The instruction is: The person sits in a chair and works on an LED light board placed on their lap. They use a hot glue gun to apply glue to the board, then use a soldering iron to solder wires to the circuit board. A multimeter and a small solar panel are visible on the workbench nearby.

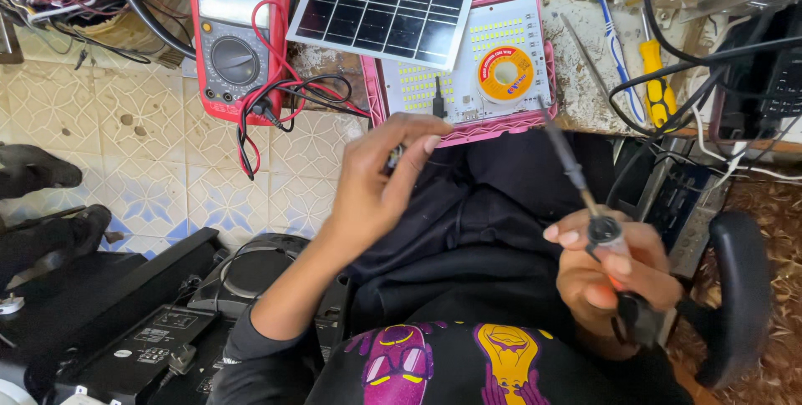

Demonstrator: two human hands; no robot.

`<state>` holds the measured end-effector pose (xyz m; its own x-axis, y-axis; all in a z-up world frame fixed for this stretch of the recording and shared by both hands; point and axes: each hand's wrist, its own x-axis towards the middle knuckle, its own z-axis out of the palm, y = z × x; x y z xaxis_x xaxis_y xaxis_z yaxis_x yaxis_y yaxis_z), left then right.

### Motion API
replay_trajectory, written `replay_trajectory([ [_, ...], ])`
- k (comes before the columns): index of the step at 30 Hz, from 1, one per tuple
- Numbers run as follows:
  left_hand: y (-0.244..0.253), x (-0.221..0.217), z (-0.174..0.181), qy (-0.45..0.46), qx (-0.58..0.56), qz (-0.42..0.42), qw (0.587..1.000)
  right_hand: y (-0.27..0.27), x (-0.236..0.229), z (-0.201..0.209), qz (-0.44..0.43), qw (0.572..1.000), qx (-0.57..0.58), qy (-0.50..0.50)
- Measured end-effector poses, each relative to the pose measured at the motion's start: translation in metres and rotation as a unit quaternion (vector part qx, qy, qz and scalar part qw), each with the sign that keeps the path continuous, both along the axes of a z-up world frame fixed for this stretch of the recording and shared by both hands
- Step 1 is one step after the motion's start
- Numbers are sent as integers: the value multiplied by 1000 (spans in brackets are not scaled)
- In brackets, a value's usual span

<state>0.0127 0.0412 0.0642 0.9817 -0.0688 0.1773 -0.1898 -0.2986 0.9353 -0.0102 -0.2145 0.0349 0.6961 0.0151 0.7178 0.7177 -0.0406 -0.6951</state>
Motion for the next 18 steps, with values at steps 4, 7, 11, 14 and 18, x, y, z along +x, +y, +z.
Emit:
replay_trajectory([
  [4, -38, -28, -19, 93, -198, 137, 966, -3, -8, -5, 81, 990, -74, 93],
  [7, -53, -41, -30, 92, -313, 184, 927, 9, -3, -4, 129, 983, -79, 108],
  [11, -62, -52, -36, 83, -377, 206, 899, 22, 3, -8, 167, 980, -67, 84],
  [14, -68, -58, -39, 78, -402, 204, 889, 36, 8, -6, 131, 986, -80, 63],
  [18, -72, -61, -38, 70, -403, 190, 892, 38, 11, -4, 146, 984, -79, 59],
])
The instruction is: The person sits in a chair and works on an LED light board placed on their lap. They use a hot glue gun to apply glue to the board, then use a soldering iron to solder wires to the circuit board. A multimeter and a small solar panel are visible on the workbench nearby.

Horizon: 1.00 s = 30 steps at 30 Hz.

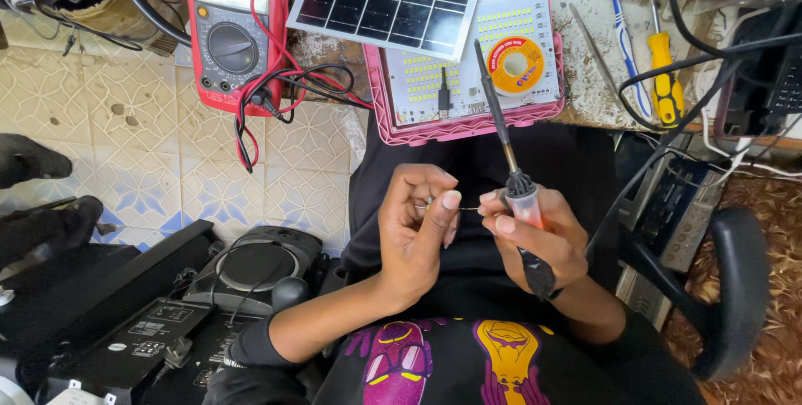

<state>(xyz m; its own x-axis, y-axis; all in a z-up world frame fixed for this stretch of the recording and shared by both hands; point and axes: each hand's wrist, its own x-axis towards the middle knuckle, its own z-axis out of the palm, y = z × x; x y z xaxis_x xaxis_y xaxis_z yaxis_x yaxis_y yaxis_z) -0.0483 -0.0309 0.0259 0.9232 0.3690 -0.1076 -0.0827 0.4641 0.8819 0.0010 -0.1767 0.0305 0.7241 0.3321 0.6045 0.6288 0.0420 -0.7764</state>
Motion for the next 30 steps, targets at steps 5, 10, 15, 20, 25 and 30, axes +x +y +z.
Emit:
replay_trajectory([
  [5, -3, -2, 0, -28, -26, -21, 999, 3, 1, -5, 3, 1000, 14, -26],
  [10, -1, 1, 0, -34, -28, -45, 998, -4, -2, -7, -8, 1000, 3, -28],
  [15, 7, 9, 9, -20, 15, -93, 995, -7, -1, -10, -17, 1000, -4, -12],
  [20, 12, 16, 16, 0, 89, -135, 987, -3, 3, -16, -22, 999, 30, 37],
  [25, 15, 20, 8, -15, 97, -132, 986, -4, 2, -22, -32, 983, 75, 166],
  [30, 17, 24, 1, -17, 101, -130, 986, -8, -4, -23, -44, 949, 120, 290],
])
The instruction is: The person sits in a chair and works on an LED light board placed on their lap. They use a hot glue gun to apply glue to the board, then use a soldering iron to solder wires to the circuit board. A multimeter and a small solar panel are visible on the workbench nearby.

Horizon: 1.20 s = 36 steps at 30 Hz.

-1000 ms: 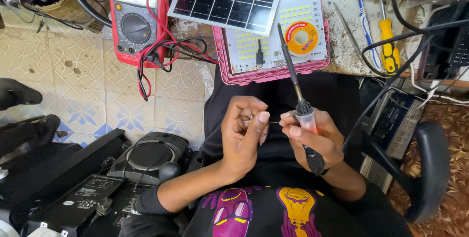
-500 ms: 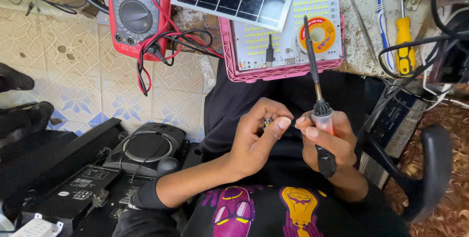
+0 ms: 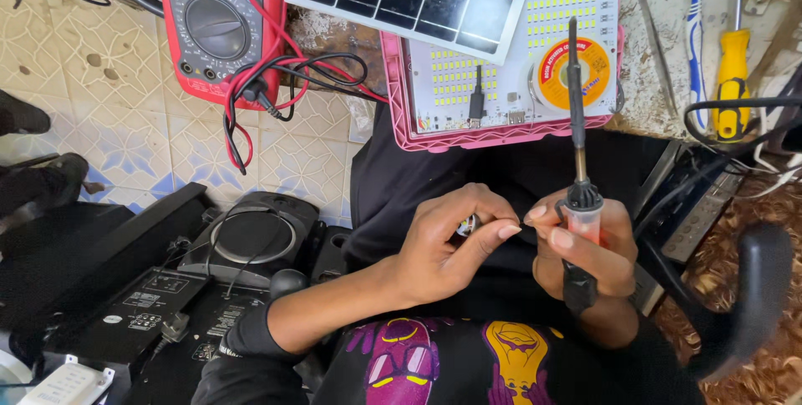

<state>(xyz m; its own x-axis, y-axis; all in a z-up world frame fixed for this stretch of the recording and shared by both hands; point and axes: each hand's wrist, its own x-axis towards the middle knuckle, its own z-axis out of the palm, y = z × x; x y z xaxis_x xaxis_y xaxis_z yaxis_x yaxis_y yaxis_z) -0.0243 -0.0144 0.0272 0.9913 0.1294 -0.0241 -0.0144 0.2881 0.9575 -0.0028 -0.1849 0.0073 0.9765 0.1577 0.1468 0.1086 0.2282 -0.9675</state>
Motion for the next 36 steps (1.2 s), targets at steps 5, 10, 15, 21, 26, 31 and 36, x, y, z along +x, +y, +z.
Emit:
replay_trajectory([
  [5, 3, 4, -5, -30, 4, 2, 1000, -6, -4, 4, -3, 999, -19, 41],
  [10, 5, 7, -10, -46, 22, 4, 999, -17, -5, 2, 16, 997, -80, 7],
  [15, 29, 16, -8, -92, 104, 14, 990, -42, 1, -7, 53, 993, -13, 103],
  [21, 57, 28, -5, -157, 461, 81, 870, -45, -3, -11, 103, 991, -49, 63],
  [26, 57, 22, -10, -56, 645, -69, 759, -27, -8, -5, 55, 990, -112, -72],
  [31, 56, 24, -5, -49, 653, -90, 751, -33, -11, -2, 50, 992, -35, 109],
  [36, 60, 28, -7, -111, 620, -47, 776, -32, -10, 2, 72, 985, 26, 155],
])
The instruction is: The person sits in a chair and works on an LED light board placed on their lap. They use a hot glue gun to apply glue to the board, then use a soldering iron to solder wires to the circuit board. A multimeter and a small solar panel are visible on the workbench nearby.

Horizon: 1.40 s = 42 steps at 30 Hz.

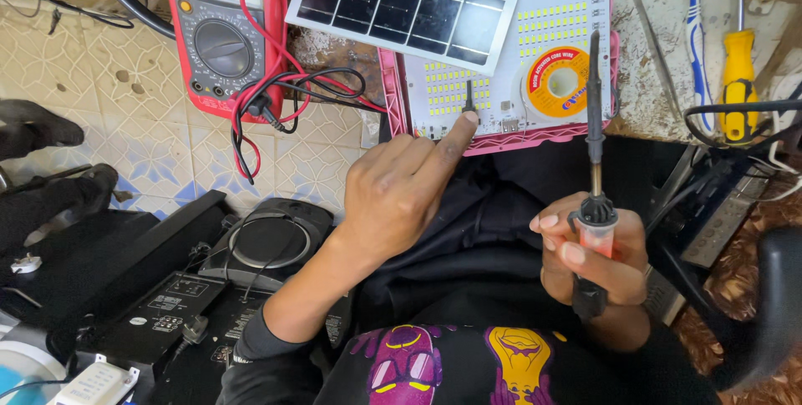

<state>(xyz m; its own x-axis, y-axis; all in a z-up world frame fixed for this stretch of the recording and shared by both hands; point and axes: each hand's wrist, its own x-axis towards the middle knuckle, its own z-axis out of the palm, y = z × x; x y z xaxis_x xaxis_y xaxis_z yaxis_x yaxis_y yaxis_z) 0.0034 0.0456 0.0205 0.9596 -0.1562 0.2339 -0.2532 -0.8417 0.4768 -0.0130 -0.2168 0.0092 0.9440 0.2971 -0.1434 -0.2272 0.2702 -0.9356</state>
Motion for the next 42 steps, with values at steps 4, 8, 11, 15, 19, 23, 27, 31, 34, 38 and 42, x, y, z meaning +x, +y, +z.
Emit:
replay_trajectory([
  [4, 4, 3, -1, -37, -19, -17, 999, -2, 1, 1, -3, 998, -49, -36],
  [8, 6, 4, 5, -87, -114, -13, 990, 10, 2, 3, 2, 935, -174, -309],
  [11, -2, 3, 30, -3, -324, 35, 945, -11, 0, 16, 93, 991, 71, 64],
  [15, -14, -9, 40, 181, -466, 105, 860, -2, -1, 13, 84, 995, 35, 48],
  [19, -32, -18, 25, 252, -622, 110, 733, 8, 9, 12, 109, 932, -215, -269],
  [23, -47, -25, 8, 263, -708, 122, 644, 25, 15, 6, 80, 914, -182, -352],
  [27, -52, -25, 2, 265, -748, 142, 592, 39, 19, -2, 63, 895, -155, -414],
  [31, -57, -29, 0, 261, -774, 177, 549, 43, 18, -15, 39, 868, -126, -479],
  [34, -58, -29, 6, 264, -781, 182, 536, 45, 17, -11, 40, 866, -133, -480],
  [38, -60, -31, 11, 272, -786, 178, 526, 37, 8, 2, 57, 947, -132, -287],
  [42, -62, -33, 8, 261, -777, 168, 548, 15, -6, -20, 50, 981, -98, -163],
])
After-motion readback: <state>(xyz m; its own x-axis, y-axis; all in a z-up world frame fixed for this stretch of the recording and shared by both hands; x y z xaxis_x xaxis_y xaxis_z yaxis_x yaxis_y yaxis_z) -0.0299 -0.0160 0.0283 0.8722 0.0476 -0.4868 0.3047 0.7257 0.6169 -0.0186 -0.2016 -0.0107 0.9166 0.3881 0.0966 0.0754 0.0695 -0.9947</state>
